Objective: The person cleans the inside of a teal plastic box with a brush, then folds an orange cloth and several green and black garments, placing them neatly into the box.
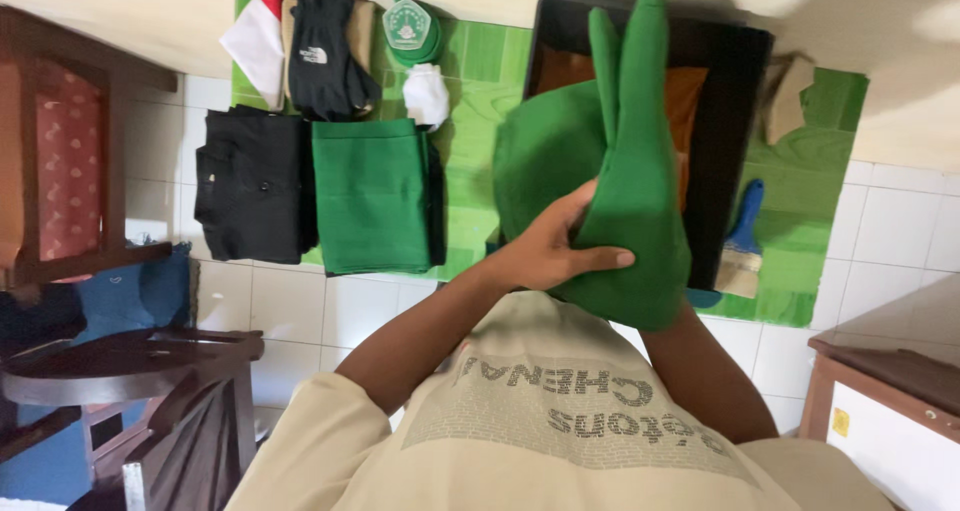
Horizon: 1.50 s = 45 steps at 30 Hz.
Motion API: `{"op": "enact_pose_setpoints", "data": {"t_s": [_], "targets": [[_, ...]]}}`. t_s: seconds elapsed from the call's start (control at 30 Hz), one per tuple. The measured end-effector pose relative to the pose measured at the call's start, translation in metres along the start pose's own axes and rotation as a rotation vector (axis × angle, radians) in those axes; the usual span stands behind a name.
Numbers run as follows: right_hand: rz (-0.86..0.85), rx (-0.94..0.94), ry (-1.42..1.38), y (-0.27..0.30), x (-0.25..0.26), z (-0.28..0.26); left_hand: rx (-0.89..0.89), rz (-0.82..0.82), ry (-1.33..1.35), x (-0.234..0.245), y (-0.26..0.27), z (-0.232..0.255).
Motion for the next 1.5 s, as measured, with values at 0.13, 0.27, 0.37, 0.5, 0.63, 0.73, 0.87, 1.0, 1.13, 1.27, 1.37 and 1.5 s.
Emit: {"op": "enact_pose_setpoints", "data": {"t_s": [0.13,0.27,0.37,0.5,0.63,0.73,0.87,1.0,1.13,1.27,1.37,1.5], "targets": [[-0.248,0.179,0.056,-0.011,0.002,-0.070,0.008,0.011,0.038,-0.015,-0.021,-0.022],[-0.536,0.252,0.038,-0.031,0.023,-0.122,0.074,0.062,-0.191,-0.008,-0.025,-0.034],[-0.677,0.176,-0.103,-0.029,0.040,-0.136,0.059,0.172,-0.240,-0.009,-0.033,-0.037],[-0.625,0.186,-0.124,-0.020,0.052,-0.144,-0.103,0.414,-0.650,0.000,-0.041,-0.015],[-0.653,0.137,-0.168,-0.013,0.039,-0.146,-0.209,0.306,-0.521,-0.001,-0.056,-0.017],[-0.644,0.132,-0.200,-0.014,0.037,-0.153,0.022,0.167,-0.348,-0.003,-0.063,-0.044],[-0.512,0.243,0.043,-0.022,0.051,-0.168,0.044,0.156,-0.305,-0.007,-0.053,-0.049],[-0.318,0.333,0.247,-0.026,0.046,-0.167,0.019,0.231,-0.332,-0.005,-0.038,-0.038],[-0.003,0.147,0.346,-0.042,0.048,-0.131,-0.019,0.305,-0.340,0.006,-0.027,-0.025],[-0.103,-0.064,0.543,-0.055,0.041,-0.080,0.112,0.384,-0.414,0.030,-0.017,-0.029],[-0.070,-0.057,0.621,-0.061,0.053,-0.065,0.315,0.330,-0.421,0.049,-0.005,-0.045],[-0.031,-0.070,0.604,-0.071,0.070,-0.058,0.360,0.248,-0.402,0.068,0.003,-0.060]]}}
Point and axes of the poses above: each hand's wrist, its own y-axis away from the middle knuckle, its own x-axis out of the back of the hand, z = x × y, the point moved 8 cm from there along -y, towards the middle knuckle, and after that the axes turned 4 degrees about -z, right-handed, at the moved point
